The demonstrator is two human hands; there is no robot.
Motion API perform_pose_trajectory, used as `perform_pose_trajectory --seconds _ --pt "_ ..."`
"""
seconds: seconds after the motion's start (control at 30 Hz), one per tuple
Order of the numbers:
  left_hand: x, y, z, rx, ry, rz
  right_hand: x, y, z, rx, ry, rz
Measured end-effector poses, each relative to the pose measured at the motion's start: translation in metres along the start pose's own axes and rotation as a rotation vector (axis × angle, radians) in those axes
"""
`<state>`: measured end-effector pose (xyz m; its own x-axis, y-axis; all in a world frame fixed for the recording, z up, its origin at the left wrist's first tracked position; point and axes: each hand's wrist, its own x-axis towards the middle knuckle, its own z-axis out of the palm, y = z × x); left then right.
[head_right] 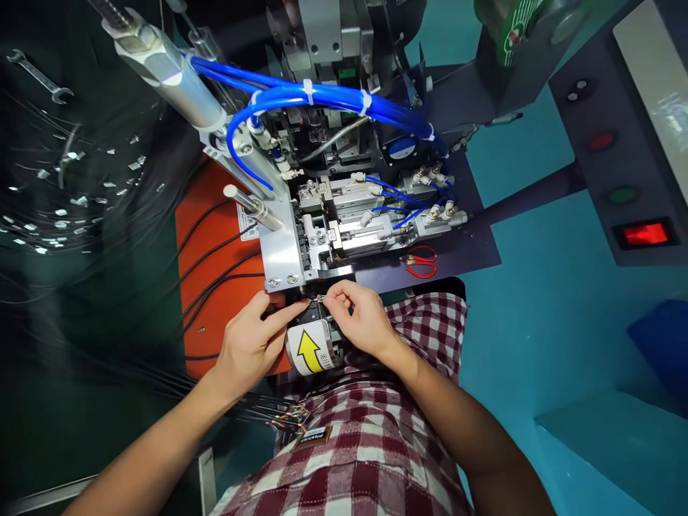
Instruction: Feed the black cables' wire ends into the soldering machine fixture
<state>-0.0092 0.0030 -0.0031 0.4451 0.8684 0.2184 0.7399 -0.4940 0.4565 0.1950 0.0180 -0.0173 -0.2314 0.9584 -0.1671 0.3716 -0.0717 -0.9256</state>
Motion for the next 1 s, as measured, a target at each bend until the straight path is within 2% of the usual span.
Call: perform_pose_trajectory --seconds 0.13,0.2,0.33,0.4,0.5,0.53,0.6,0.67,0.77,1.0 --pt "0.002 0.001 -0.001 -0.002 0.010 0.012 0.004 0.000 -0.007 -0.127 -0.018 -0.117" --pt "0.003 0.002 -0.001 0.035 0.023 0.027 0.007 0.002 -0.008 -0.043 -0.064 -0.062" --pt "0.004 0.002 -0.001 0.191 0.039 0.098 0.014 0.005 -0.008 0.211 -0.208 0.142" --pt "0.005 0.001 -0.001 0.253 0.041 0.145 0.014 0.001 -0.009 0.129 -0.170 0.131" --pt "0.004 0.001 -0.002 0.297 0.052 0.198 0.010 -0.005 -0.009 -0.141 -0.023 -0.019" --pt "0.004 0.002 -0.003 0.313 0.053 0.205 0.009 -0.005 -0.008 -0.167 -0.007 -0.041" --pt "0.003 0.007 -0.005 0.359 0.038 0.185 0.007 -0.001 -0.006 -0.042 -0.027 0.016" --pt "0.002 0.013 -0.007 0.382 -0.024 0.138 0.007 0.007 -0.002 0.201 -0.073 0.151" --pt "0.001 0.020 -0.007 0.305 -0.121 0.081 0.006 0.015 0.002 0.443 -0.087 0.265" --pt "0.002 0.019 -0.003 0.171 -0.139 0.002 0.004 0.005 0.013 0.479 -0.002 0.307"
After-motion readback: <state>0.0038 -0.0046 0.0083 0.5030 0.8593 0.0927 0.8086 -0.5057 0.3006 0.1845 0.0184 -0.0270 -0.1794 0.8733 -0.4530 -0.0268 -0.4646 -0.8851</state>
